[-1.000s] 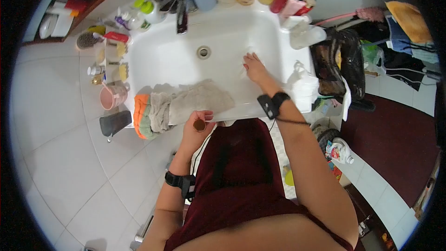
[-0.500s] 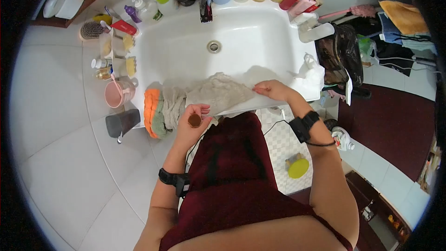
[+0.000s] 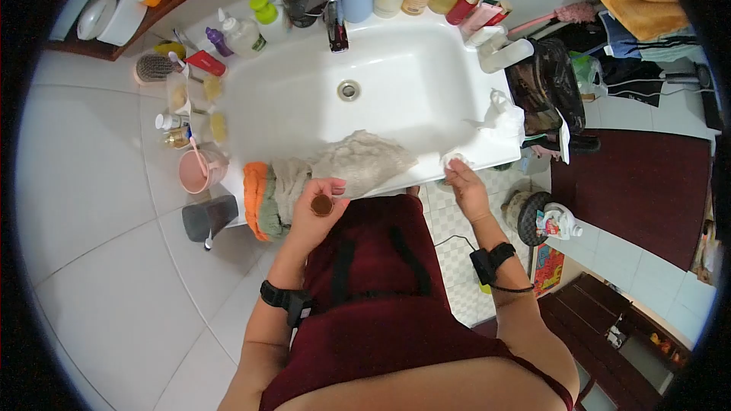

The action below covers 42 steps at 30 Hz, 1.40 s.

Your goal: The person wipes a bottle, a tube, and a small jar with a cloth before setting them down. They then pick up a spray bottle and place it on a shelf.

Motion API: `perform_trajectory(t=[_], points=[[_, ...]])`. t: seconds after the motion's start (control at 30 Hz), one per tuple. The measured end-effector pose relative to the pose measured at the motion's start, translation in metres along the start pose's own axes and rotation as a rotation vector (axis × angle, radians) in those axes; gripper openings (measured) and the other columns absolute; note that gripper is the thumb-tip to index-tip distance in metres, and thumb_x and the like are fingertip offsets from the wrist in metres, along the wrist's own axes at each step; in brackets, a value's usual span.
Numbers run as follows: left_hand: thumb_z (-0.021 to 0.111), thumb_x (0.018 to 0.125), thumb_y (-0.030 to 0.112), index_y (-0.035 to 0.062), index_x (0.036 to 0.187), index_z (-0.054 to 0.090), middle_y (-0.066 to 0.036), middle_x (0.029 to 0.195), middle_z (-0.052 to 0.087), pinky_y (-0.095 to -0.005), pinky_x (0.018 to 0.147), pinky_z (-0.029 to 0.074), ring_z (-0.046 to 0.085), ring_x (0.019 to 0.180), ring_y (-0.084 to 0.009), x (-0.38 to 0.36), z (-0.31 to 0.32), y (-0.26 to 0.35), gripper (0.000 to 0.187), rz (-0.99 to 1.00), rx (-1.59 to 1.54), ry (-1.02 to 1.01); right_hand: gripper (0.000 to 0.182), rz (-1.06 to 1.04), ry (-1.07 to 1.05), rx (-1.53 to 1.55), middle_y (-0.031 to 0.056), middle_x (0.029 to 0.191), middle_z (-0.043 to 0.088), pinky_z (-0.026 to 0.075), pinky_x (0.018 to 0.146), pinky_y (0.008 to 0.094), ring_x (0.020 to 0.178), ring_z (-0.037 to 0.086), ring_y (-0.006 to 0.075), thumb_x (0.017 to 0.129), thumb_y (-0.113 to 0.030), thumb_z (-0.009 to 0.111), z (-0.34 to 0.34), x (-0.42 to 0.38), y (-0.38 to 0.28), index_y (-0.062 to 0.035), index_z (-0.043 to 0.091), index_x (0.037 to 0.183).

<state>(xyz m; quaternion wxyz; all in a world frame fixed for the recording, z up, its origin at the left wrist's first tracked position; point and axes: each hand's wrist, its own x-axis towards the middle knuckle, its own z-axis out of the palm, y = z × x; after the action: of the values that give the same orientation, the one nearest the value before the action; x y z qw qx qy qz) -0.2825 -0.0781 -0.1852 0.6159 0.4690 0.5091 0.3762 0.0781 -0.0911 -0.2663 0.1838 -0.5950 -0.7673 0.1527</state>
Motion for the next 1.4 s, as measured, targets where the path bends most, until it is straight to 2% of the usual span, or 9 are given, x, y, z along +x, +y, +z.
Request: perform_trajectory(t=[0.2, 0.53, 0.63, 0.77, 0.9, 1.07, 1.17, 1.23, 1.4], points=[[0.063, 0.078, -0.002, 0.0078, 0.083, 0.039, -0.011, 0.109, 0.054, -0.0325, 0.086, 0.044, 0.053, 0.099, -0.0191, -0.014, -0.009, -0.005, 0.026, -0.017, 0.015, 0.052, 0.026, -0.019, 0.035, -0.111, 0.0118, 0.103, 0.063, 0.049, 0.083, 0.0371, 0.095, 0.059, 0.0301, 0.070, 0.001, 0.058, -0.017, 0.001, 0.000, -0.0059, 0.065, 0.094], [0.064, 0.078, 0.000, 0.0045, 0.085, 0.042, -0.011, 0.107, 0.057, -0.0314, 0.084, 0.045, 0.056, 0.095, -0.0187, -0.023, -0.005, -0.014, 0.023, -0.036, 0.017, 0.113, 0.015, 0.024, -0.093, 0.327, 0.0097, 0.095, 0.066, 0.050, 0.078, 0.0313, 0.086, 0.062, 0.0242, 0.073, 0.002, 0.063, 0.029, 0.019, -0.055, -0.0049, 0.067, 0.086], [0.065, 0.078, 0.001, 0.0039, 0.087, 0.045, -0.010, 0.106, 0.058, -0.0307, 0.083, 0.045, 0.056, 0.095, -0.0178, -0.023, -0.001, -0.010, 0.021, -0.053, 0.053, 0.105, 0.013, 0.671, -0.421, 1.170, 0.0098, 0.097, 0.066, 0.051, 0.079, 0.0302, 0.086, 0.062, 0.0194, 0.079, 0.001, 0.062, 0.017, 0.017, -0.039, -0.0031, 0.067, 0.090], [0.066, 0.077, 0.003, 0.0036, 0.087, 0.047, -0.010, 0.104, 0.059, -0.0299, 0.081, 0.046, 0.058, 0.093, -0.0165, -0.024, 0.011, -0.011, 0.022, -0.056, 0.059, 0.149, 0.024, 0.875, -0.216, 1.885, 0.0104, 0.099, 0.064, 0.051, 0.082, 0.0306, 0.088, 0.062, 0.0185, 0.082, 0.001, 0.060, -0.012, 0.012, -0.034, -0.0002, 0.061, 0.106], [0.064, 0.079, 0.003, 0.0034, 0.094, 0.048, -0.012, 0.109, 0.057, -0.0306, 0.084, 0.045, 0.056, 0.096, -0.0182, -0.024, 0.031, -0.003, 0.023, -0.094, 0.080, 0.154, 0.023, 0.820, -0.069, 1.952, 0.0119, 0.108, 0.061, 0.049, 0.083, 0.0295, 0.097, 0.059, 0.0169, 0.089, -0.011, 0.055, -0.021, 0.009, -0.018, 0.0012, 0.061, 0.107], [0.063, 0.079, 0.001, 0.0038, 0.092, 0.046, -0.012, 0.109, 0.057, -0.0303, 0.084, 0.045, 0.056, 0.096, -0.0179, -0.024, 0.066, 0.007, 0.022, -0.083, 0.029, 0.136, 0.030, 0.272, 0.075, 0.359, 0.0211, 0.116, 0.055, 0.040, 0.096, 0.0382, 0.111, 0.051, 0.0326, 0.089, -0.013, 0.049, -0.021, 0.002, 0.016, 0.0044, 0.056, 0.113], [0.065, 0.077, 0.000, 0.0042, 0.087, 0.044, -0.011, 0.106, 0.058, -0.0294, 0.082, 0.045, 0.057, 0.094, -0.0168, -0.023, 0.090, 0.016, 0.023, -0.085, 0.038, 0.136, 0.033, -0.037, 0.156, 0.086, 0.0209, 0.121, 0.052, 0.037, 0.099, 0.0402, 0.114, 0.048, 0.0348, 0.085, -0.010, 0.051, 0.010, -0.006, 0.013, 0.0024, 0.054, 0.116], [0.065, 0.077, 0.000, 0.0046, 0.084, 0.043, -0.010, 0.104, 0.058, -0.0291, 0.080, 0.046, 0.057, 0.092, -0.0163, -0.025, 0.103, 0.020, 0.024, -0.063, 0.062, 0.136, 0.036, -0.270, 0.091, 0.209, 0.0207, 0.121, 0.052, 0.036, 0.101, 0.0419, 0.116, 0.047, 0.0349, 0.081, -0.005, 0.052, 0.018, -0.003, 0.001, 0.0024, 0.053, 0.116], [0.066, 0.076, -0.002, 0.0060, 0.081, 0.041, -0.010, 0.102, 0.058, -0.0297, 0.078, 0.046, 0.056, 0.090, -0.0163, -0.029, 0.123, 0.025, 0.026, -0.006, 0.096, 0.126, 0.033, -0.407, -0.114, 0.281, 0.0124, 0.115, 0.059, 0.044, 0.093, 0.0363, 0.108, 0.053, 0.0309, 0.071, 0.002, 0.053, 0.000, 0.011, 0.014, -0.0011, 0.062, 0.103]])
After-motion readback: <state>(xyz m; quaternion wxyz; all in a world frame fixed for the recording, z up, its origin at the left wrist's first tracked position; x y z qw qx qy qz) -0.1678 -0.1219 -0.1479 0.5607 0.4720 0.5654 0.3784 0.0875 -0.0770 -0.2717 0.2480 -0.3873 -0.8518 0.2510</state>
